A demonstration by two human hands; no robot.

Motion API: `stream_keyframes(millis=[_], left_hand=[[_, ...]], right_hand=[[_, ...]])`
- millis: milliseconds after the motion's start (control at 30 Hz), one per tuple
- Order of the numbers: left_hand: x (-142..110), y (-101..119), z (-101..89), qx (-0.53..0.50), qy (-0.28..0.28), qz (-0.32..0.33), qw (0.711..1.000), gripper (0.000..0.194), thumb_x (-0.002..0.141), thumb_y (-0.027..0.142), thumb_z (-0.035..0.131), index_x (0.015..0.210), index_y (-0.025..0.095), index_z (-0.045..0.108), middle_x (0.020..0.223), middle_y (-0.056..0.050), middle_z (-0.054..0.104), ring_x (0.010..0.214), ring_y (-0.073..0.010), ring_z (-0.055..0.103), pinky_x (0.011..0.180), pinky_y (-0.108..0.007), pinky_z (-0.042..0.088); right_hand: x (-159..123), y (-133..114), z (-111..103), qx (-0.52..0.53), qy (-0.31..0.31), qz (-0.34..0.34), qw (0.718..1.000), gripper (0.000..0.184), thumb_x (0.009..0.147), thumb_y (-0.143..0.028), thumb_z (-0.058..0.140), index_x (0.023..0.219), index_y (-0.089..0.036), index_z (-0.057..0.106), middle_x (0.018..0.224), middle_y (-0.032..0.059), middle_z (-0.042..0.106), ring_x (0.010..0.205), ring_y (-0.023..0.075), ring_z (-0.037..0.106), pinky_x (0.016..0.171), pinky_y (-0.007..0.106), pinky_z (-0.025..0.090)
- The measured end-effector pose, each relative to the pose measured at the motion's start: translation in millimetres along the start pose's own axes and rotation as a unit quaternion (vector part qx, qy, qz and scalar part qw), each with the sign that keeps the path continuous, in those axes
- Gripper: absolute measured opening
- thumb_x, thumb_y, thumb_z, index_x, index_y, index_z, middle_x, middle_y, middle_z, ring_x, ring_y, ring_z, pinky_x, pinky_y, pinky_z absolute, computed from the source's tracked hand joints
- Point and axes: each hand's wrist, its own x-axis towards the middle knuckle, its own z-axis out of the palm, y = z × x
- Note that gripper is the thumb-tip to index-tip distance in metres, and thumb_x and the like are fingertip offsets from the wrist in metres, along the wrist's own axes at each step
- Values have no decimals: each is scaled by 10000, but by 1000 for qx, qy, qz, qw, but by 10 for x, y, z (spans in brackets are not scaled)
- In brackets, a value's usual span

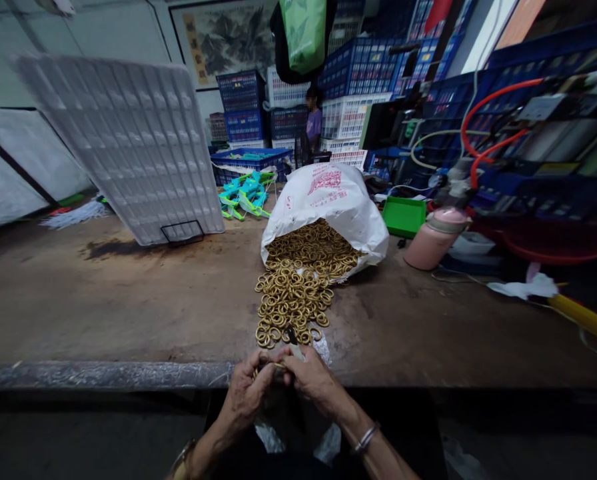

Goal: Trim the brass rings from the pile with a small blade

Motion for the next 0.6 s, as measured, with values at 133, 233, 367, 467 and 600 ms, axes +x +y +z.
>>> stream_keyframes(millis=[133, 233, 367, 467, 600], left_hand=[[31, -44, 0, -13, 30, -16, 999, 182, 770, 308, 521, 730, 147, 596, 652, -21, 623, 610, -132, 533, 617, -215, 405], [44, -67, -2, -14, 41, -22, 999, 174, 747, 305, 550, 700, 145, 602, 617, -10, 606, 574, -120, 516, 580, -203, 401], [53, -64, -1, -57, 33, -76, 995, 210, 727, 359, 563, 706, 151, 587, 483, 41, 511, 398, -68, 402, 413, -170, 331], [61, -43, -4, -76, 19, -140, 987, 269, 705, 415, 569, 742, 149, 568, 478, 60, 477, 330, -39, 327, 329, -154, 273], [76, -53, -11, -89, 20, -177, 980, 305, 687, 443, 577, 759, 149, 539, 493, 71, 451, 331, -34, 343, 321, -146, 289]], right_hand=[[57, 47, 9, -92, 55, -106, 989, 278, 745, -409, 417, 575, -192, 451, 447, -67, 381, 408, 62, 334, 419, 195, 270], [105, 94, 18, -114, 76, -146, 980, 263, 721, -418, 461, 600, -185, 456, 520, -49, 445, 497, 82, 398, 499, 211, 328], [161, 135, 13, -106, 90, -131, 982, 246, 721, -401, 452, 603, -185, 454, 511, -52, 437, 491, 85, 390, 500, 218, 324], [184, 163, -3, -95, 92, -128, 983, 256, 737, -391, 438, 575, -193, 439, 478, -56, 423, 468, 82, 374, 483, 214, 307], [179, 201, 2, -57, 89, -99, 989, 283, 752, -422, 412, 570, -206, 405, 459, -69, 378, 412, 72, 315, 434, 211, 268]])
